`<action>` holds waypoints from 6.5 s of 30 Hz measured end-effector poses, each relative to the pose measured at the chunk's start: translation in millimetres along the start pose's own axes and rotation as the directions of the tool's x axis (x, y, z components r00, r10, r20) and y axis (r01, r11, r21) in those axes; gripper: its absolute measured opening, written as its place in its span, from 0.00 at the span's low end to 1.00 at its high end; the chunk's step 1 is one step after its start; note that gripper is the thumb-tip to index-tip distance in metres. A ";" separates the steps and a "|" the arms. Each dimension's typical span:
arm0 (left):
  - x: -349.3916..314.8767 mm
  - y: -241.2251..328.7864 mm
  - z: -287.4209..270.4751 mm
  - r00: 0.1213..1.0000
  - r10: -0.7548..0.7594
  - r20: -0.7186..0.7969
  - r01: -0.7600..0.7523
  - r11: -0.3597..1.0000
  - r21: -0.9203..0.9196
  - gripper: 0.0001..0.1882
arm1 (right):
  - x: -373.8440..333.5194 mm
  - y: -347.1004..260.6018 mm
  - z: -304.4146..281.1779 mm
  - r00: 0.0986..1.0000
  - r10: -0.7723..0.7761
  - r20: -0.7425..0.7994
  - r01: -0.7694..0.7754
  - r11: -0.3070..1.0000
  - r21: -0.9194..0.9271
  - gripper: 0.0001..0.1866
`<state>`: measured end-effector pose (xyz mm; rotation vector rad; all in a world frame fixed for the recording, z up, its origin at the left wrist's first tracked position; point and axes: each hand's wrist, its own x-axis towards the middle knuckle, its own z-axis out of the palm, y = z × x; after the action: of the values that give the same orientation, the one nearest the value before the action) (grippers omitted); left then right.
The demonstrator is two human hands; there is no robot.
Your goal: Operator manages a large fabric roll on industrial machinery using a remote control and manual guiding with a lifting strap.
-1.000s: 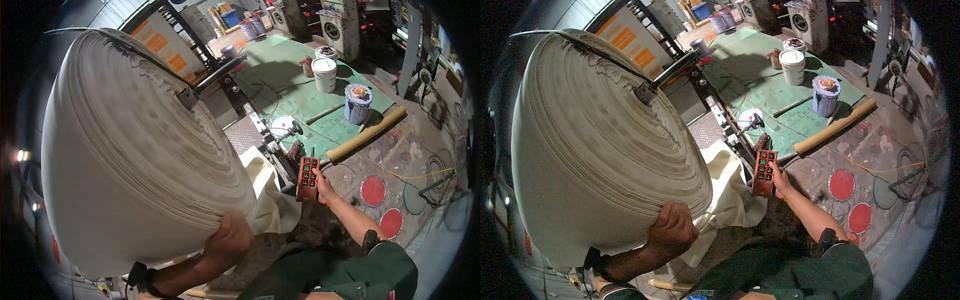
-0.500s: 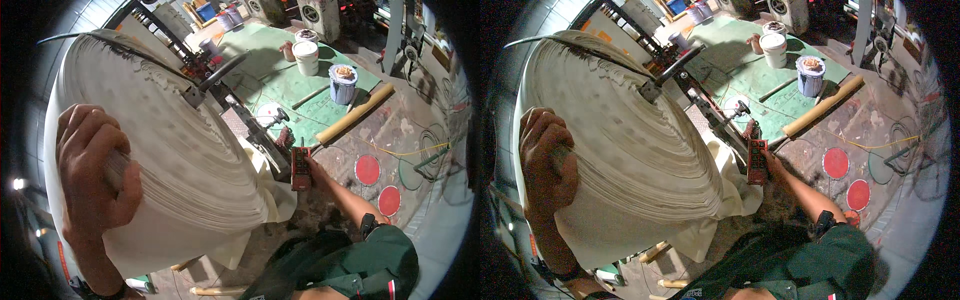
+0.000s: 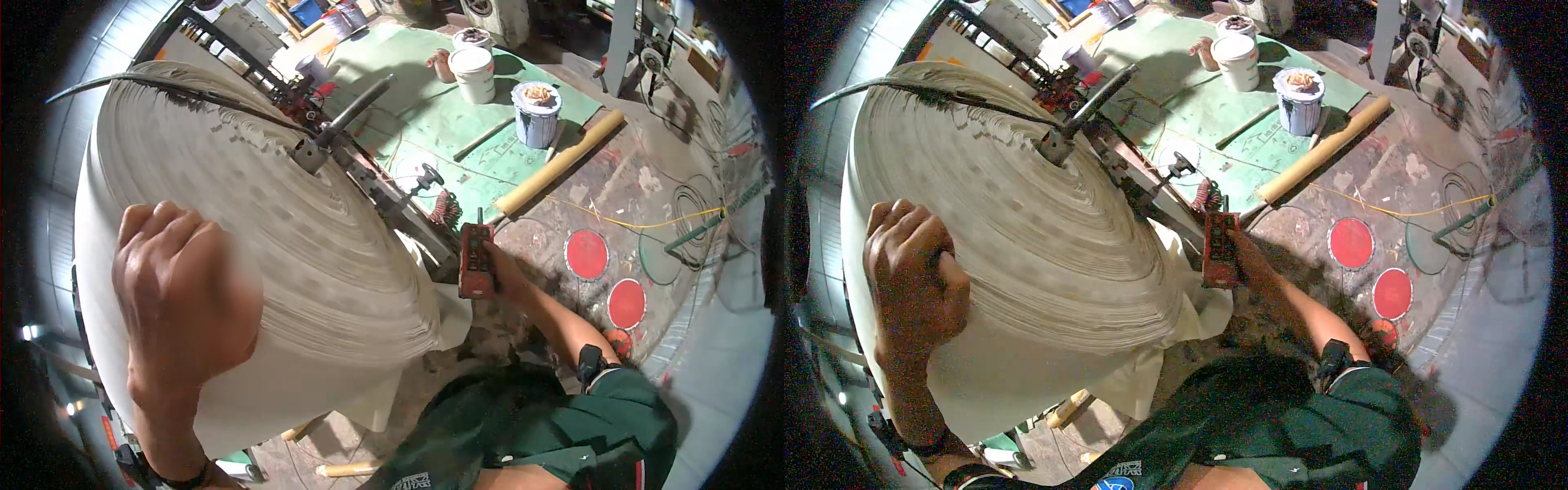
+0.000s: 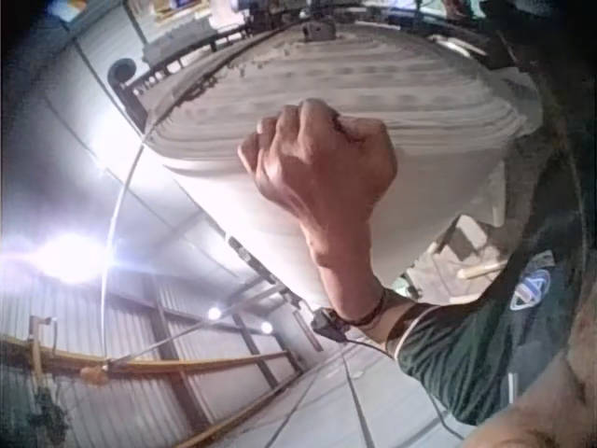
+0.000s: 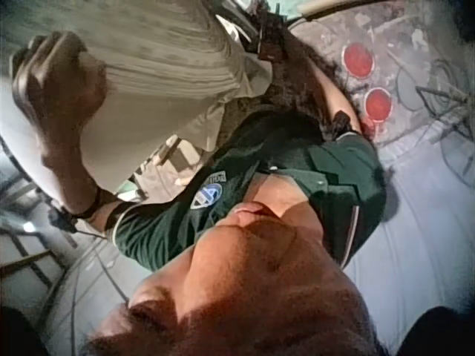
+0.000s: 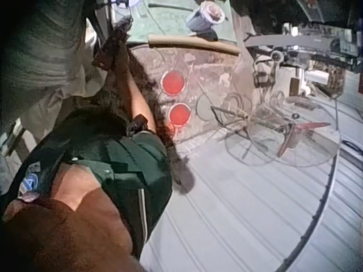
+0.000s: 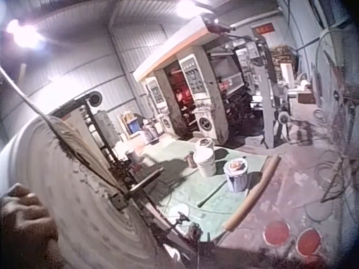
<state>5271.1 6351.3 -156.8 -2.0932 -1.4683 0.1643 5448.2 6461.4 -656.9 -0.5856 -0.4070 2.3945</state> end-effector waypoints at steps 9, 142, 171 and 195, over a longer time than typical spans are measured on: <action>13.1 17.1 23.0 0.991 0.086 -0.098 -0.094 0.993 -0.077 0.07 | -7.6 3.9 -74.2 0.965 -0.147 -0.218 0.085 0.958 -0.274 0.22; -43.0 116.0 132.9 0.991 -0.065 -0.120 0.018 0.934 -0.356 0.09 | -21.3 55.0 -76.4 0.882 -0.205 -0.424 0.008 0.907 -0.422 0.32; -76.9 119.0 149.6 0.962 -0.043 -0.268 -0.087 0.888 -0.453 0.09 | -152.9 -23.6 108.0 0.876 -0.319 -0.361 0.318 0.946 -0.063 0.21; -1013.7 -171.5 80.2 -0.651 -0.722 -0.234 0.750 -0.565 -0.344 0.54 | -101.8 190.4 569.7 0.626 -0.354 0.695 0.779 0.300 -0.550 0.29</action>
<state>4702.2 5514.5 -355.5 0.4113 -2.2622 -0.9830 5137.2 6172.6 -219.8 -0.1336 -1.7292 1.4067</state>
